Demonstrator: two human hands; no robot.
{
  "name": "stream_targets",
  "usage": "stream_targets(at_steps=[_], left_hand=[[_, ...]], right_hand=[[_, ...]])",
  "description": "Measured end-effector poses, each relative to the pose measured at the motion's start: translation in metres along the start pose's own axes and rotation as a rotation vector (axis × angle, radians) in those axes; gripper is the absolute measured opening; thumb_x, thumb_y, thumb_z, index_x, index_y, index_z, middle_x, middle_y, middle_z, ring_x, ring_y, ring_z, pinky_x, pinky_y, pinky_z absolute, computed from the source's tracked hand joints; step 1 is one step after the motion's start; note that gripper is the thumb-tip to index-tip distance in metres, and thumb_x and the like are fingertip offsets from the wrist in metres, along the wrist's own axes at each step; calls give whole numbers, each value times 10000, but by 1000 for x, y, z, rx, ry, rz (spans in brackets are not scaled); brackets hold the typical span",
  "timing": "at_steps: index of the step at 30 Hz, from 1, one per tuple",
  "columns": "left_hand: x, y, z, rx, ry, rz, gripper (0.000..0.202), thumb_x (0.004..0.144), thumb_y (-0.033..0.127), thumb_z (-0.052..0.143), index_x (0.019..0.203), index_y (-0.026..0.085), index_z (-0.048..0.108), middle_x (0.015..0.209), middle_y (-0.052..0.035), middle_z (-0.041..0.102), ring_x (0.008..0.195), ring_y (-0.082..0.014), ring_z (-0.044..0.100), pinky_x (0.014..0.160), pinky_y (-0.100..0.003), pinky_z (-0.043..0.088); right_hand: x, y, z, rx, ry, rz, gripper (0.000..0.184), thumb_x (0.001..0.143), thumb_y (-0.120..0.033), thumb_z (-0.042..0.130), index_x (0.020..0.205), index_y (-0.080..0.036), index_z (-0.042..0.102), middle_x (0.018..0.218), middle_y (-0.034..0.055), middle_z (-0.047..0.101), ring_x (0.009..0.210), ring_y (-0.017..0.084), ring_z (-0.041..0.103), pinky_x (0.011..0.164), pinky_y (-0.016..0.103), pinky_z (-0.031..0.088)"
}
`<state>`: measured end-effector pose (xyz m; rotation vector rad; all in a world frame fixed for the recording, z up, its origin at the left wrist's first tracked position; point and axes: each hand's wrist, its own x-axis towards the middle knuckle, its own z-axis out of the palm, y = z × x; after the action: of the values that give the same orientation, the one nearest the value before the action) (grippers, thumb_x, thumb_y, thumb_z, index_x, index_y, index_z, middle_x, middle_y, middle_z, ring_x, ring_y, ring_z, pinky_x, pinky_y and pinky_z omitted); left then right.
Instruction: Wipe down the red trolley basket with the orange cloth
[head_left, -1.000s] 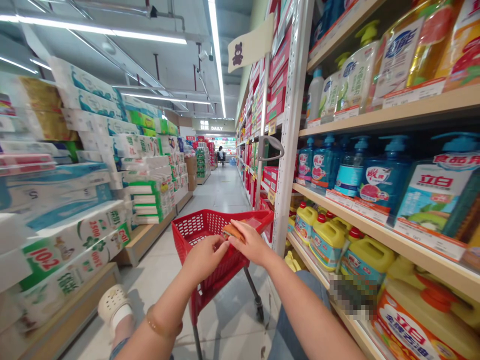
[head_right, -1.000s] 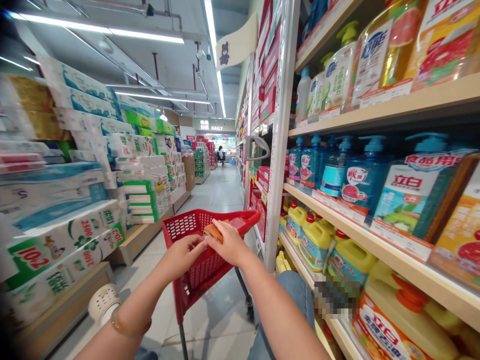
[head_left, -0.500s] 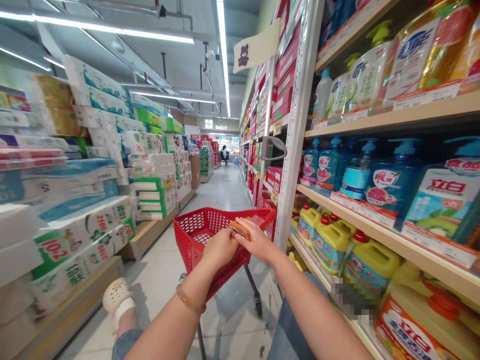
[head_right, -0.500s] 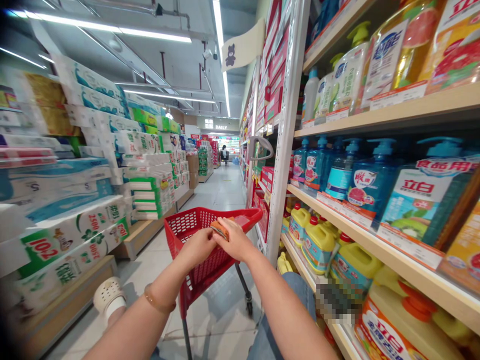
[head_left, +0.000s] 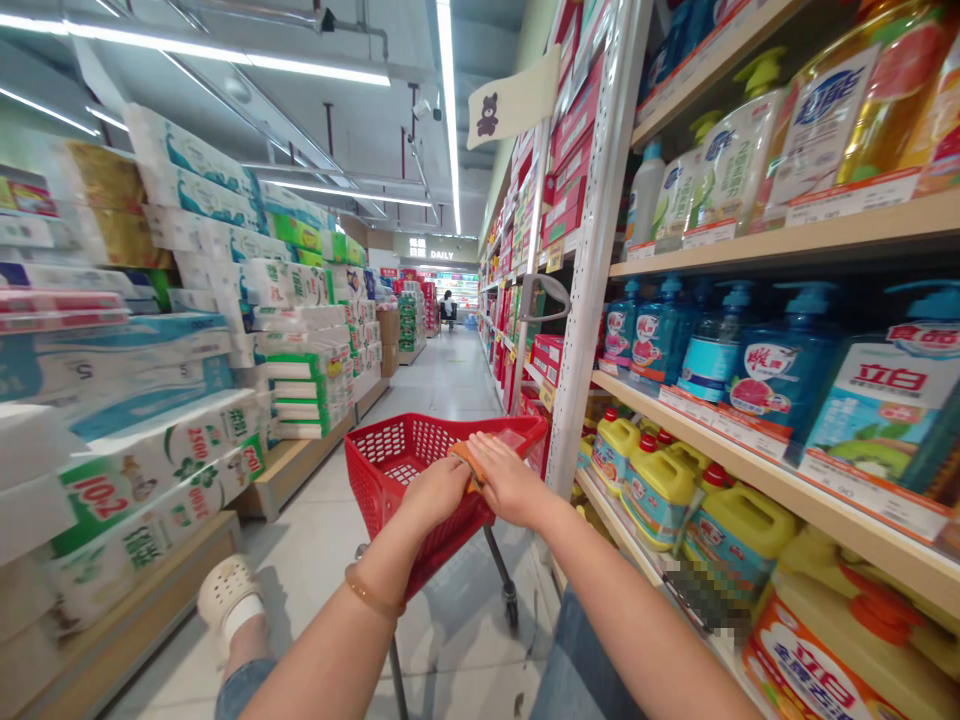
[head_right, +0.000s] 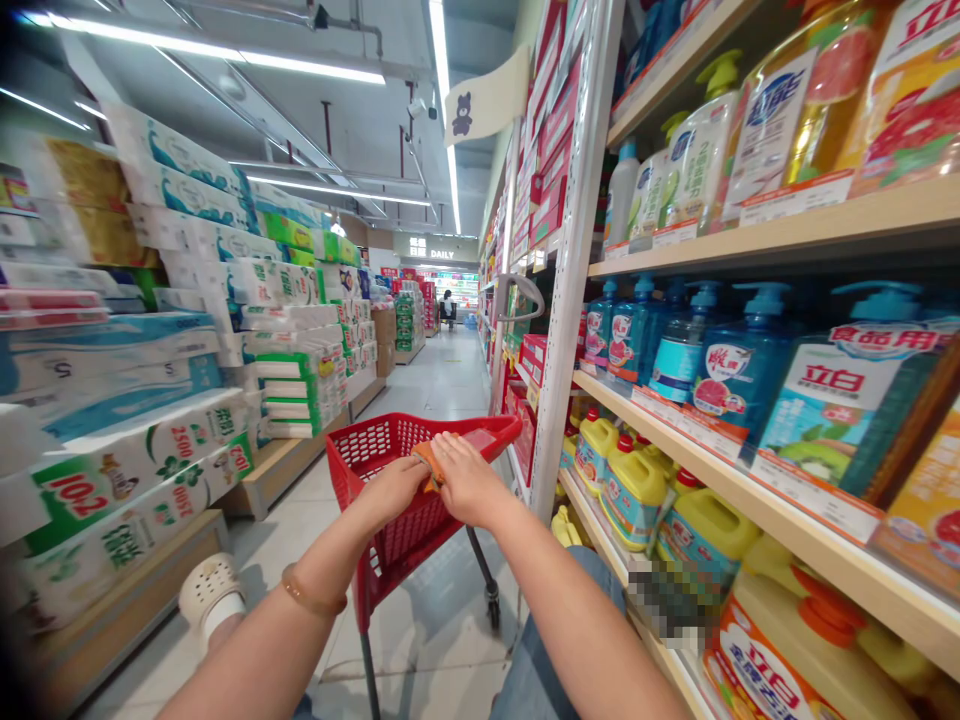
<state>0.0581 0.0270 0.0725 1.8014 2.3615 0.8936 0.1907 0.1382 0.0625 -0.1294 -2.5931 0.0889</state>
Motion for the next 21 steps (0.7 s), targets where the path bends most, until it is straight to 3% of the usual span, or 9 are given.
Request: stream_targets(at_steps=[4,7,9,13,19,21], left_hand=[[1,-1,1,-39,-24,17,339,863,267,314,883,183,641,894,-49,696,817,-175,612,699,-264,420],[2,1,1,-127,11,-110,410,874,365,294,796,175,649,784,-42,684,712,-170,603,620,-260,403],[2,2,2,-181,38,-151,414,855,392,320,736,180,655,730,-31,672,673,-166,594,593,-259,397],[2,-1,4,-289,41,-124,391,826,392,356,691,181,656,666,-15,652,641,-160,582,571,-255,399],[6,-2,7,-414,66,-123,395,816,385,352,645,156,625,589,-13,603,575,-143,540,552,-255,393],[7,-2,6,-418,76,-125,405,820,386,339,647,152,620,593,-14,599,571,-141,535,550,-257,392]], right_hand=[[-4,-11,-1,74,-14,28,795,736,-254,608,1441,-87,283,1498,180,268,1400,263,205,1127,463,232],[1,-14,-2,73,12,63,932,631,-459,755,1399,-110,358,1451,207,352,1365,309,287,1096,484,270],[7,-13,0,41,34,97,940,576,-512,790,1348,-119,426,1388,217,439,1312,327,376,1063,488,306],[14,-9,5,1,90,129,832,608,-500,781,1297,-141,484,1304,186,531,1211,314,472,994,474,350],[11,-15,6,53,156,137,691,816,-362,623,1414,-177,330,1292,144,535,1184,265,452,960,440,348],[11,-19,6,57,177,168,639,829,-324,586,1402,-173,347,1291,141,531,1181,260,453,961,435,350]])
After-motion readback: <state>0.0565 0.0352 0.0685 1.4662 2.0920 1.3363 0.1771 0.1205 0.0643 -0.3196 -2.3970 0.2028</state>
